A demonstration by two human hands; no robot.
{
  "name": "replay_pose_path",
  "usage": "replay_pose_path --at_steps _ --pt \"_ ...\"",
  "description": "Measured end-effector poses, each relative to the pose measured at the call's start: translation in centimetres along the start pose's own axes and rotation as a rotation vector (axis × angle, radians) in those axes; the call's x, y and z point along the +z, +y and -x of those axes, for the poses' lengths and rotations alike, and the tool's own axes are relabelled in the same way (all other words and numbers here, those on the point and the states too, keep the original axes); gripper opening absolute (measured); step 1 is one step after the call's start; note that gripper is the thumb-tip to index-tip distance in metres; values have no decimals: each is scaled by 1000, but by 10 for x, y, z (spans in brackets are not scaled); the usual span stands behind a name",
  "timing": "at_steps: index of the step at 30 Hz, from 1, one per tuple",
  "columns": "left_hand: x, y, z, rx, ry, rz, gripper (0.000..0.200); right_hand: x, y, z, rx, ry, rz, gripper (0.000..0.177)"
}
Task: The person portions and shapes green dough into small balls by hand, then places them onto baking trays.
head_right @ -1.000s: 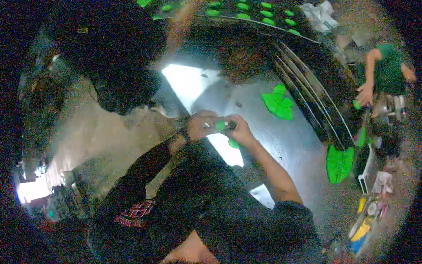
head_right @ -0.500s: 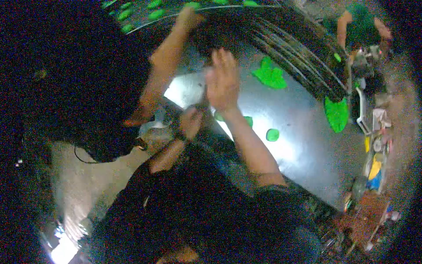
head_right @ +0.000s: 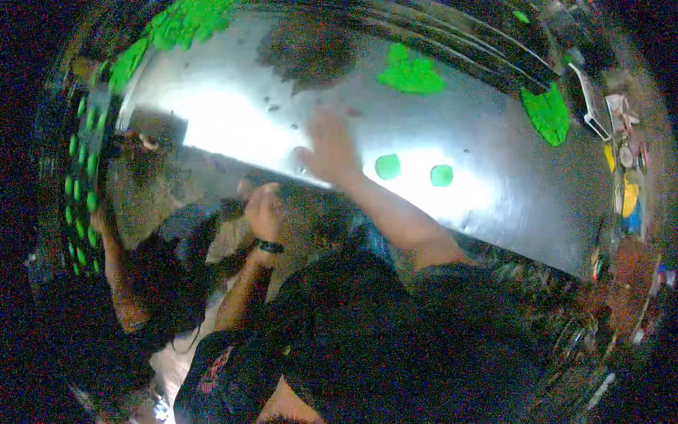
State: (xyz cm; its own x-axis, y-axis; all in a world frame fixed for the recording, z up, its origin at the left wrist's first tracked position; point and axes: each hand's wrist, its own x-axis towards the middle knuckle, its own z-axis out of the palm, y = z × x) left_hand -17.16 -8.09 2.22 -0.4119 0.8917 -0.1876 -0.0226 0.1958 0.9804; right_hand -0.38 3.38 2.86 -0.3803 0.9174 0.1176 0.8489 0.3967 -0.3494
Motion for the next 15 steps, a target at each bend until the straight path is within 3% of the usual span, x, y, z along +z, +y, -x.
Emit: replay_pose_path --at_steps 2,3,4,6,8,9,10,11,12,14,15 --pt "13 9 -24 764 37 -460 18 -3 1 2 -55 120 -143 62" --pt "15 2 -36 724 -27 -505 18 -6 6 3 74 7 -258 64" --pt "16 -6 -47 685 -92 -551 18 -15 14 7 73 54 -352 59" --pt "40 13 -45 356 -110 -216 20 10 47 19 -256 -251 -14 45" --pt "66 18 -53 -47 -183 75 21 -33 57 38 -116 -363 -373 30" --pt "96 26 -51 144 -182 -32 22 -47 69 40 -130 -477 -439 27" --pt "111 34 -37 21 -342 51 20 -62 83 39 -154 -598 -505 26" --pt "126 11 -49 433 -411 -343 20 -96 106 35 -159 -586 -622 30" --pt "144 20 -35 474 -482 -370 26 -125 127 35 -173 -580 -748 35" --pt "176 50 -22 861 -675 -990 39 -176 194 24 -14 -491 -889 47" --pt "188 48 -15 863 -681 -937 40 -220 223 18 31 -327 -837 49"
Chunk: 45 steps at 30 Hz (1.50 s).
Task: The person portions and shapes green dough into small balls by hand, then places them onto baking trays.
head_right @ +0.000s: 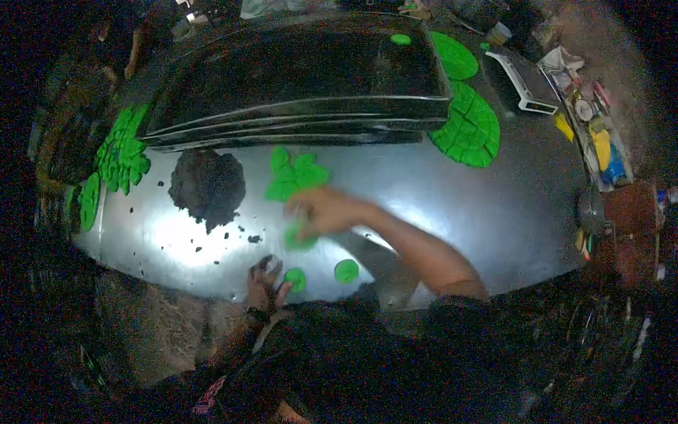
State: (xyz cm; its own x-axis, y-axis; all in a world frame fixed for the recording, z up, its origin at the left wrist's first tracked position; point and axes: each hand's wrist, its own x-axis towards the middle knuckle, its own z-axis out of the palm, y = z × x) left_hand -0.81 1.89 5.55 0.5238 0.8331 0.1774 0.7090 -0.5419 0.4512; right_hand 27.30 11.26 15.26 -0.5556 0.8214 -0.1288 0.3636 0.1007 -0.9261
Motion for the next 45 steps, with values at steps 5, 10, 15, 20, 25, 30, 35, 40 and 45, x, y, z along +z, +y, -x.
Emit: replay_pose_path --at_steps 5,10,15,20,25,30,35,40,45 --pt "18 -9 20 -53 -114 142 36 -169 -17 24 54 730 347 33" --pt "12 4 34 -600 -276 826 27 -240 52 27 294 832 653 26" --pt "-11 15 15 -916 24 1320 34 -182 32 56 41 1249 324 22" --pt "-15 1 19 -1045 -127 1749 38 9 96 120 552 493 360 35" --pt "-34 1 23 -938 -235 1749 31 128 77 116 568 441 293 36" --pt "-65 9 -31 -846 -395 1790 31 136 75 92 411 477 -240 34" --pt "-111 35 -158 -435 -436 1629 40 -4 12 59 220 419 -410 53" --pt "-110 42 -298 78 158 947 31 -144 -40 4 73 579 55 33" --pt "-55 -9 -368 353 191 -42 34 -194 40 -65 -98 466 697 30"
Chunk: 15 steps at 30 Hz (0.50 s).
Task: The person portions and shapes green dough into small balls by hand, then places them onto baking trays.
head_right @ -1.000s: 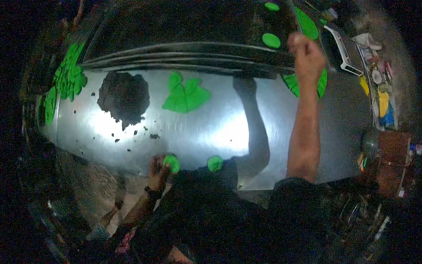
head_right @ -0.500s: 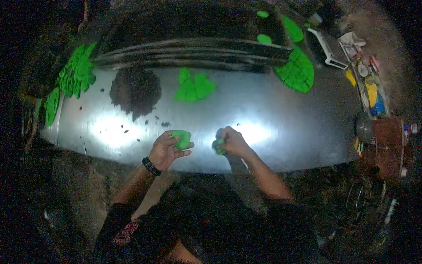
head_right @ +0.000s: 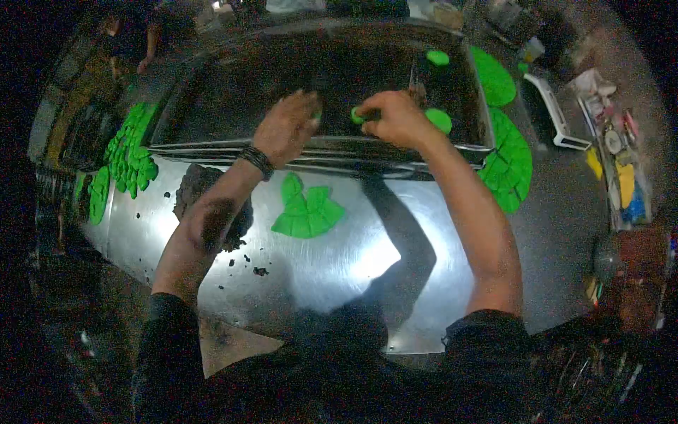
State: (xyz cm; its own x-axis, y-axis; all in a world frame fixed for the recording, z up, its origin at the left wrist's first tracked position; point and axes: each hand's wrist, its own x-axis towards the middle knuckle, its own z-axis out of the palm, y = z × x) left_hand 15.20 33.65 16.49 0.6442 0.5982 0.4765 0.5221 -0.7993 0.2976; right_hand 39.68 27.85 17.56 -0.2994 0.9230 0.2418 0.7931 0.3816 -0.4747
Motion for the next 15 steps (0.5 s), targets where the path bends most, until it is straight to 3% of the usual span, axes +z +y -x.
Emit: replay_pose_path --at_steps 1,2,3,4,6,7,8,9,11,12,13,14,15 --pt "9 -6 4 -68 -126 -49 34 0 4 -4 98 -172 -72 27" --pt "16 -10 12 -135 -261 -95 34 -3 -2 -6 195 -113 -78 22" --pt "11 -12 11 -1 -273 -99 36 -6 -1 1 125 81 -159 20" --pt "10 -13 14 19 -256 -21 35 -5 -1 9 51 275 -232 19" --pt "3 -12 22 57 -196 124 35 4 -17 44 150 367 -558 17" --pt "-4 -7 30 157 -69 -21 30 5 -33 61 187 418 -712 17" --pt "-9 -2 44 132 -2 43 28 31 -41 80 191 375 -942 15" --pt "-8 3 66 112 66 107 26 62 -46 96 376 290 -985 19" --pt "-4 24 116 25 146 208 22 122 -47 113 473 116 -402 38" --pt "-2 39 145 -39 159 244 20 171 -24 125 446 72 -244 43" --pt "-3 48 173 -47 138 249 20 173 -44 119 592 -34 -293 44" --pt "-3 56 200 -56 124 250 19 191 -46 118 508 30 -197 46" --pt "5 63 232 -203 160 503 17 202 -52 112 471 148 -161 36"
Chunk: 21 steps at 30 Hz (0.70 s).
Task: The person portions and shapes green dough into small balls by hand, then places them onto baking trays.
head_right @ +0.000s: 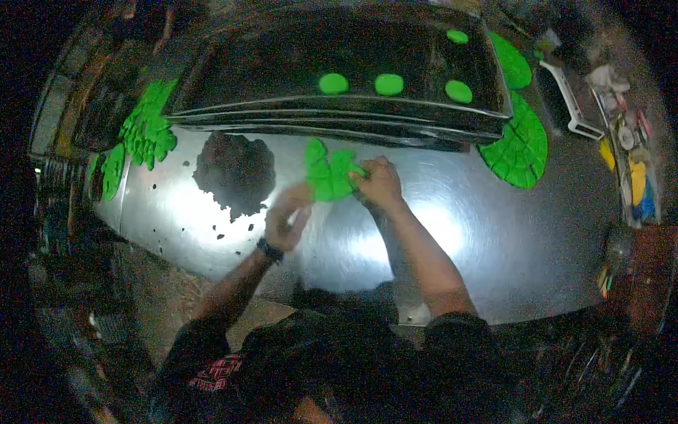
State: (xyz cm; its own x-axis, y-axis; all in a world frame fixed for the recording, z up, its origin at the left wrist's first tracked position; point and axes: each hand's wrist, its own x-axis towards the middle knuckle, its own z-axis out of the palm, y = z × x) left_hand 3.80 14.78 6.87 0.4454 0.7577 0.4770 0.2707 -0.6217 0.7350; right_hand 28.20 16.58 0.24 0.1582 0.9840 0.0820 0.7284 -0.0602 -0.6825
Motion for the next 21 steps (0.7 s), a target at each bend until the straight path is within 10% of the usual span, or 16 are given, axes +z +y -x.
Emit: replay_pose_path --at_steps 9,15,21 --pt "-71 41 110 -599 105 562 16 -41 -19 33 361 50 -553 31" --pt "-77 34 136 -637 52 387 36 -53 -90 145 371 -1 -826 31" --pt "-46 51 133 -613 -74 813 31 -5 -177 194 265 -172 -907 24"
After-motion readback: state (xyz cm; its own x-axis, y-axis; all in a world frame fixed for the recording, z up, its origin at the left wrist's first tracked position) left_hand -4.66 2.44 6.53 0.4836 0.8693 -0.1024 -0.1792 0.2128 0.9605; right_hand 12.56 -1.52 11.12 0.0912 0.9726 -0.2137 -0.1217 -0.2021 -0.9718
